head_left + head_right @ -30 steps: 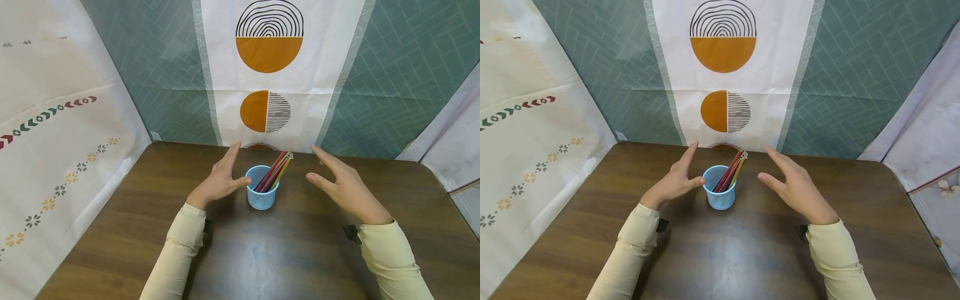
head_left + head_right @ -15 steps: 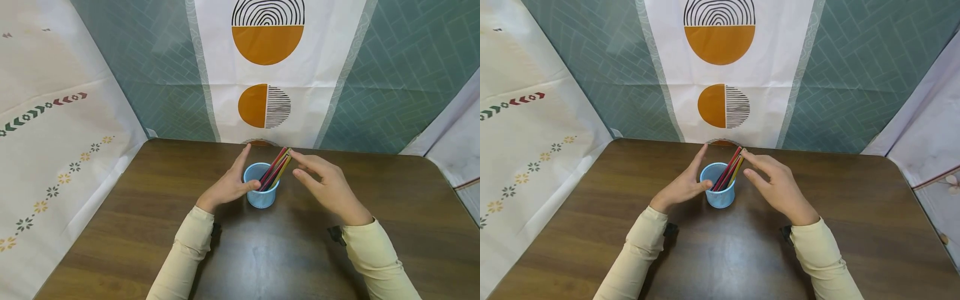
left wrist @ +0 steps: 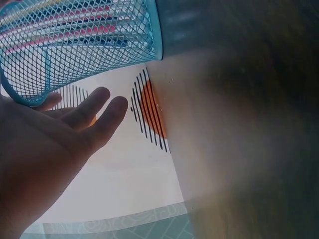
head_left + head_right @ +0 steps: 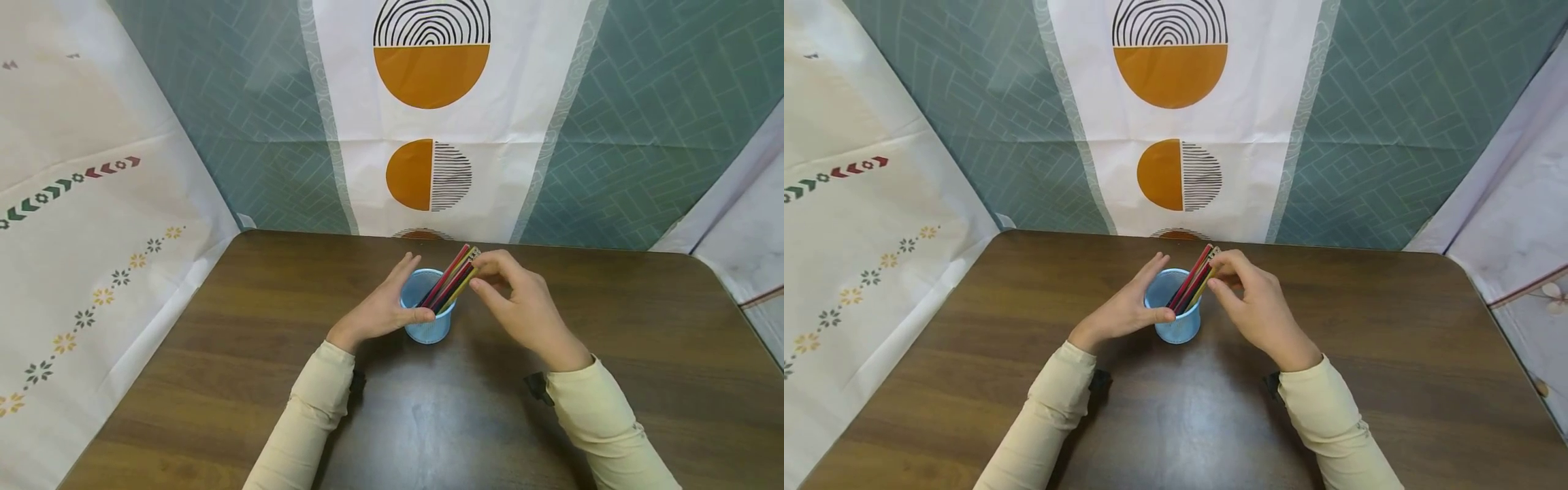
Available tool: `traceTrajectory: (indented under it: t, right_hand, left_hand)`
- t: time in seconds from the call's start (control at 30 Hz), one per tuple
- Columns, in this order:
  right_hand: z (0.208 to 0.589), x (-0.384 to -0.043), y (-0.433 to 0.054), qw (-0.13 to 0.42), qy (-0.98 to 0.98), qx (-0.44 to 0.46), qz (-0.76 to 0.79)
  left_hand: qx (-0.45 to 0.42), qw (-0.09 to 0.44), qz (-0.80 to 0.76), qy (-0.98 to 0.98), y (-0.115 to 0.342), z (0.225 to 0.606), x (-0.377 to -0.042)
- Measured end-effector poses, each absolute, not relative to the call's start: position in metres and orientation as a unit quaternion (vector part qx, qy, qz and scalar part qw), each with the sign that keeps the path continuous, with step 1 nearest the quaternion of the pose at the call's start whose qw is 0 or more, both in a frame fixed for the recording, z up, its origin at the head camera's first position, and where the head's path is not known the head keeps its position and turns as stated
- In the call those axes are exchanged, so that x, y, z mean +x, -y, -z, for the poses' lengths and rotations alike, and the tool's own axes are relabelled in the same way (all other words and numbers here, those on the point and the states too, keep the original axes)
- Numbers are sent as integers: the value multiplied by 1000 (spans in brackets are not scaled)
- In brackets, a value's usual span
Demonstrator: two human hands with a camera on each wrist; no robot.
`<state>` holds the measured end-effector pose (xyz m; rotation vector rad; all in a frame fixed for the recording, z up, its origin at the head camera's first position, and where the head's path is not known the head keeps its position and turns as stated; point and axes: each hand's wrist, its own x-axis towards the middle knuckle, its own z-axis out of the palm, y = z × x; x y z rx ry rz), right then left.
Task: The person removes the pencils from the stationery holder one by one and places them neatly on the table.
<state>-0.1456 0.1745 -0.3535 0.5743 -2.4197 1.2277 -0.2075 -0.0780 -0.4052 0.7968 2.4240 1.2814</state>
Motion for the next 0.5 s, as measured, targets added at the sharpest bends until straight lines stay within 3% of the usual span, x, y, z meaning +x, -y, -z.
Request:
traceTrajectory:
  t: [0.3, 0.5]
  right_hand:
    - [351, -142, -172, 237, 843, 176, -449]
    - [345, -139, -175, 235, 822, 147, -498]
  left_hand:
    - [267, 154, -455, -835, 78, 404, -205]
    - [277, 158, -460, -829, 79, 405, -207]
